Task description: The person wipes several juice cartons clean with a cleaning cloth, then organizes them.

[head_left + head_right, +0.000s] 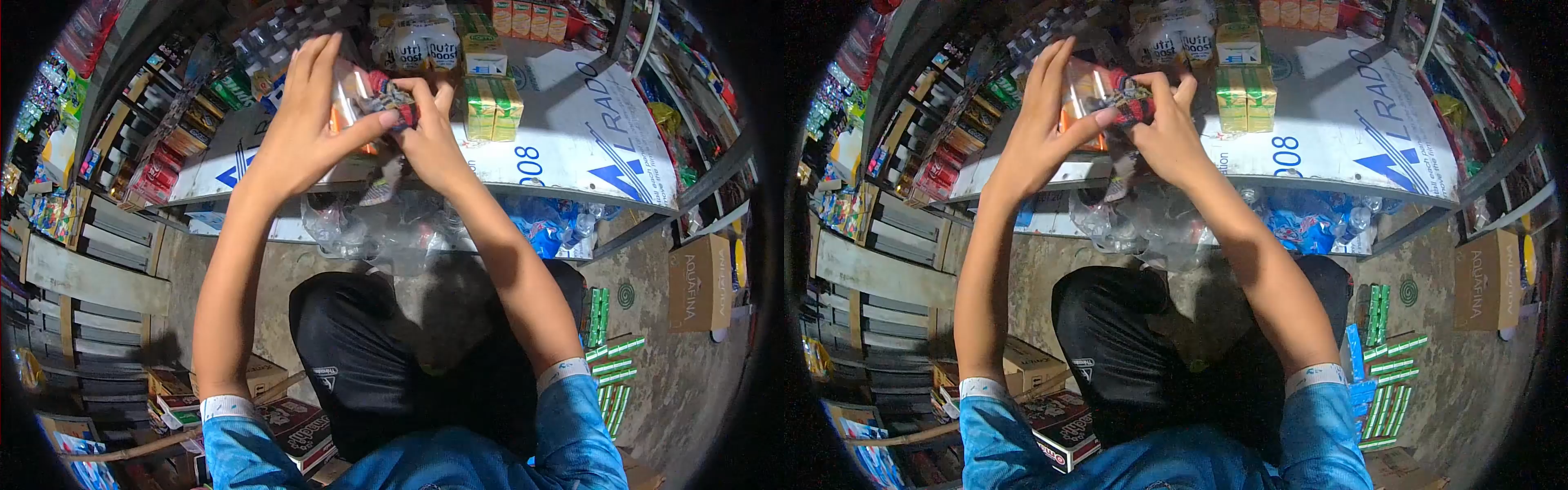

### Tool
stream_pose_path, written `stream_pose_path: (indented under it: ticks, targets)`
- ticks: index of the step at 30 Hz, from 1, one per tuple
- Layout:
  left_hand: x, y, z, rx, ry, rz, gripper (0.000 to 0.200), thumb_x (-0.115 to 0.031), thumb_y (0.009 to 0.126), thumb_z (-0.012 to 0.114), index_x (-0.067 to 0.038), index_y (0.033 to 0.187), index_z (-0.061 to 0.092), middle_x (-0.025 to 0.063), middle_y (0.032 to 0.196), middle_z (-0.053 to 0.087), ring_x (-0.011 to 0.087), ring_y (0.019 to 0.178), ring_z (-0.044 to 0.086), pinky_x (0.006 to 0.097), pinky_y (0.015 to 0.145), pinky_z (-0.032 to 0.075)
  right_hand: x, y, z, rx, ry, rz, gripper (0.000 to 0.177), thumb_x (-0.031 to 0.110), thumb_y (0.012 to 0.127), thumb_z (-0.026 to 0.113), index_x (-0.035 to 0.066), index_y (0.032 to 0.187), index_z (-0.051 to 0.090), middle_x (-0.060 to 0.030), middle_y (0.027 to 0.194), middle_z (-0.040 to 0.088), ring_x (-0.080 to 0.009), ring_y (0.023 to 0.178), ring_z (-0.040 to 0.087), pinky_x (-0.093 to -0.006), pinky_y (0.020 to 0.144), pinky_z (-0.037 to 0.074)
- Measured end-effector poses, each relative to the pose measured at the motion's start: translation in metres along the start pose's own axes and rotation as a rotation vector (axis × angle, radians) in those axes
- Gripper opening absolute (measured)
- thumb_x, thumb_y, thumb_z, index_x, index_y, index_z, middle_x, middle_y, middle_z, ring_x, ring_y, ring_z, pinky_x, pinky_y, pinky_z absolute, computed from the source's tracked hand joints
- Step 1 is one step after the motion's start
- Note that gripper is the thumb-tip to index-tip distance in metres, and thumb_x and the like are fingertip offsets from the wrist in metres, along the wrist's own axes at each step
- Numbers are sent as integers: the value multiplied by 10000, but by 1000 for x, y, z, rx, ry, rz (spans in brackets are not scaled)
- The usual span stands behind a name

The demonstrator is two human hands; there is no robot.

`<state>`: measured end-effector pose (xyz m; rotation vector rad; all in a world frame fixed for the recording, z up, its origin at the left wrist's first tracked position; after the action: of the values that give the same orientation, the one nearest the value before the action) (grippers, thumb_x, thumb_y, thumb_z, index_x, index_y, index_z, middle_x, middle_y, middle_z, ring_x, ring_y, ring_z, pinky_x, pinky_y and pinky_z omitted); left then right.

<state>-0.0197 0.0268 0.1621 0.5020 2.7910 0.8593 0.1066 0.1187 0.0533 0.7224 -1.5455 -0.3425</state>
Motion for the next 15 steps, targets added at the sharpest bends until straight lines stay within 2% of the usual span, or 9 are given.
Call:
stream_pose_path:
  ticks: [1,2,3,5,6,7,10,12,15]
  targets:
    - [6,-2,-1,16,-20,-43,952,-481,899,735,18,1587,308,266,1625,296,386,1541,277,441,1242,249,-7,-1,2,90,40,137,525,102,829,647,48,1338,529,-213,1268,485,-370,1132,596,-413,951,488]
    - [12,-4,0,17,-24,-81,959,-487,895,735,19,1588,306,261,1622,300,378,1536,288,434,1245,241,-6,7,1,96,169,79,485,52,810,636,65,1290,566,-195,1186,607,-331,1051,642,-411,915,503]
    - [15,-6,0,20,-24,-79,959,-487,895,735,19,1588,306,261,1622,300,378,1536,288,434,1245,241,-7,9,-3,92,170,79,485,52,810,636,65,1290,566,-195,1186,607,-331,1051,642,-411,915,503]
    - [24,-9,-1,24,-61,-146,1117,-601,820,769,110,1547,307,322,1598,300,424,1522,292,448,1245,248,-11,14,-17,-27,116,141,419,60,810,601,53,1228,602,-180,1053,701,-310,926,670,-411,866,517]
    - [25,-10,-3,24,-89,-154,1127,-592,807,783,107,1550,304,320,1601,296,423,1528,284,444,1246,248,-1,27,-20,-180,101,-54,357,87,830,572,34,1180,624,-194,998,727,-278,823,675,-382,801,536]
    - [26,-11,-3,23,-87,-156,1127,-592,807,783,107,1550,304,320,1601,296,423,1528,284,444,1246,248,-16,25,-26,-148,156,176,325,126,872,520,13,1154,636,-162,1057,741,-238,884,702,-368,819,548]
    - [27,-15,-3,7,-112,-141,1141,-597,787,803,97,1550,313,316,1600,298,421,1532,278,452,1246,250,15,28,-22,-103,833,439,524,377,1045,378,-8,1264,657,-149,1161,732,-252,1020,722,-383,928,578]
    - [15,-15,-4,-4,-61,-71,1056,-505,818,797,1,1596,296,251,1640,276,379,1549,265,438,1251,233,33,35,-18,-29,1029,281,604,448,1063,324,-14,1306,627,-171,1239,710,-263,1120,700,-419,1008,557]
    - [0,-8,-4,-30,-42,-10,1248,-640,708,853,74,1563,290,315,1606,290,445,1529,270,486,1244,256,23,46,-4,22,1008,121,580,438,1077,301,23,1358,593,-140,1294,677,-255,1186,657,-415,1080,506]
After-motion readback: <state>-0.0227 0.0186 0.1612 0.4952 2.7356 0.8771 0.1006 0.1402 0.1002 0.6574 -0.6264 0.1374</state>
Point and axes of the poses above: each hand's wrist, its own y-axis towards the middle knuckle, its own z-axis out of the palm, x = y × z, the point moved 6 cm from there along y, towards the middle knuckle
